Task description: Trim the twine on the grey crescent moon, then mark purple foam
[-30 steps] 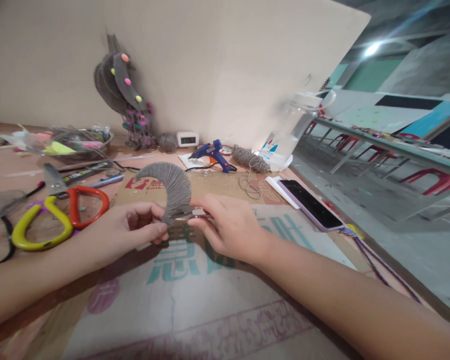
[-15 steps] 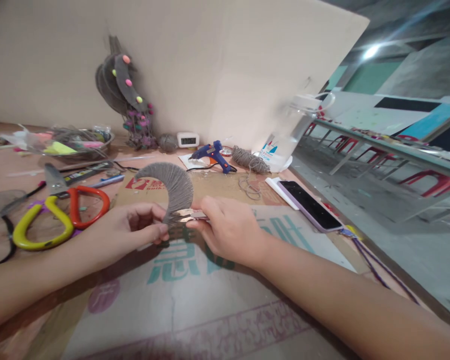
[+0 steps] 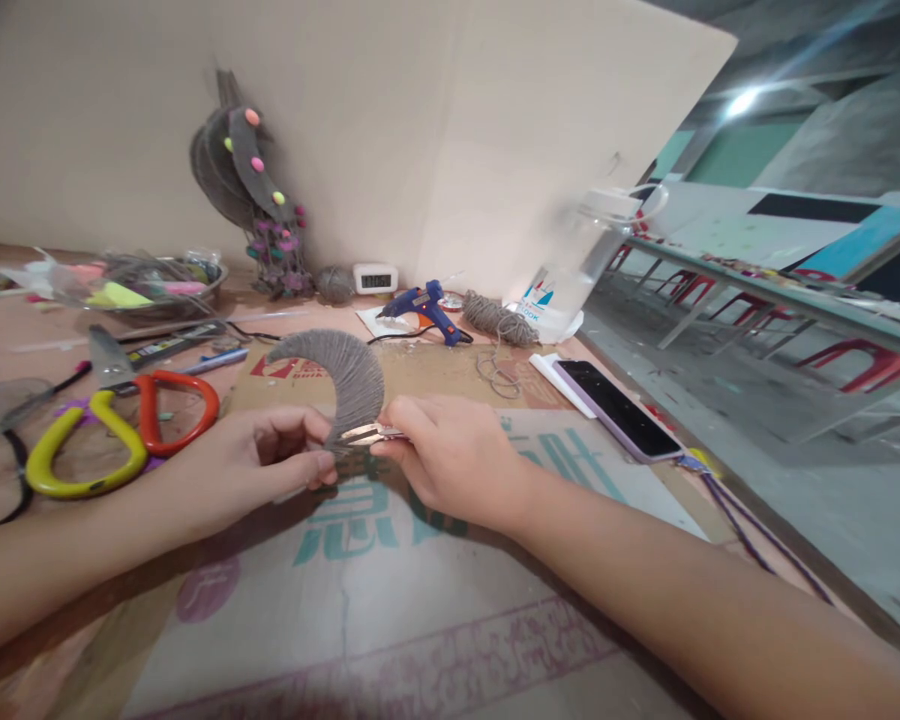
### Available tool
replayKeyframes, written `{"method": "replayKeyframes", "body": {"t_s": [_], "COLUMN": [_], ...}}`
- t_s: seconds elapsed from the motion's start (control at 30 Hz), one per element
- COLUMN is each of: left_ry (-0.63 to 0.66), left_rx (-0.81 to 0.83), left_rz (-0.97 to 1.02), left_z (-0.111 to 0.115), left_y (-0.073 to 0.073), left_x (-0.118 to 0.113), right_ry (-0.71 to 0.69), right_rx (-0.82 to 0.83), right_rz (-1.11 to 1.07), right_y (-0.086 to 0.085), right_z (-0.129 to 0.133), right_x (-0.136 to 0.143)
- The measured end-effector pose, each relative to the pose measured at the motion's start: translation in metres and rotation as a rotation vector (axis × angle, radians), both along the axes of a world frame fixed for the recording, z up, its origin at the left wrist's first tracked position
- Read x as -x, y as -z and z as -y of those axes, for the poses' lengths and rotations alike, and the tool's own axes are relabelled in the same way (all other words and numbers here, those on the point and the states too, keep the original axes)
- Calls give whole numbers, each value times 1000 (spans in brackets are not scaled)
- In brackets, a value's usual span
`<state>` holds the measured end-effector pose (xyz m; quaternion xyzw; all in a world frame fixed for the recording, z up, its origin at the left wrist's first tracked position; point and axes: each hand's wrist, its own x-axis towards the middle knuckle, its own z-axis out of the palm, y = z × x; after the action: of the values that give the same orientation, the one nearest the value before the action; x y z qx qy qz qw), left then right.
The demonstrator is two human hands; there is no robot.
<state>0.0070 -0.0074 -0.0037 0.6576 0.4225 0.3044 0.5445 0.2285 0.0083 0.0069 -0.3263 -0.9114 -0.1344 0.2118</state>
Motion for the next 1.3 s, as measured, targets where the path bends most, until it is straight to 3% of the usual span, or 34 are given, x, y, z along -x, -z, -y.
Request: {"method": "replayKeyframes", "body": {"t_s": [0.2,0.47,0.8,0.9,1.0,1.13,1.3], "left_ry": [21,-2,-30,-40,-5,80,60], "left_rx": [-32,11,37,41,13,-119,-229], "left_rz": [0,2,47,74,56,-23,-141], "left_z": [0,1,-2,-2,-3,-3,-2], "left_y": [2,-1,-3,-1,0,-2,-2], "left_x": [1,0,-1,-2,-1,1,2], "right_ry": [-31,-1,-16,-6,49,53,47], "right_rx": [73,49,138,253,471,714,765], "right_rz": [-27,-37,-281,-376,-518,-590,-588], "right_y": [-2,2,5,2,-1,-3,-4], "right_z": [-2,-3,0,0,0,1,8], "right_x": [-2,-1,-5,-2,5,13,18]}}
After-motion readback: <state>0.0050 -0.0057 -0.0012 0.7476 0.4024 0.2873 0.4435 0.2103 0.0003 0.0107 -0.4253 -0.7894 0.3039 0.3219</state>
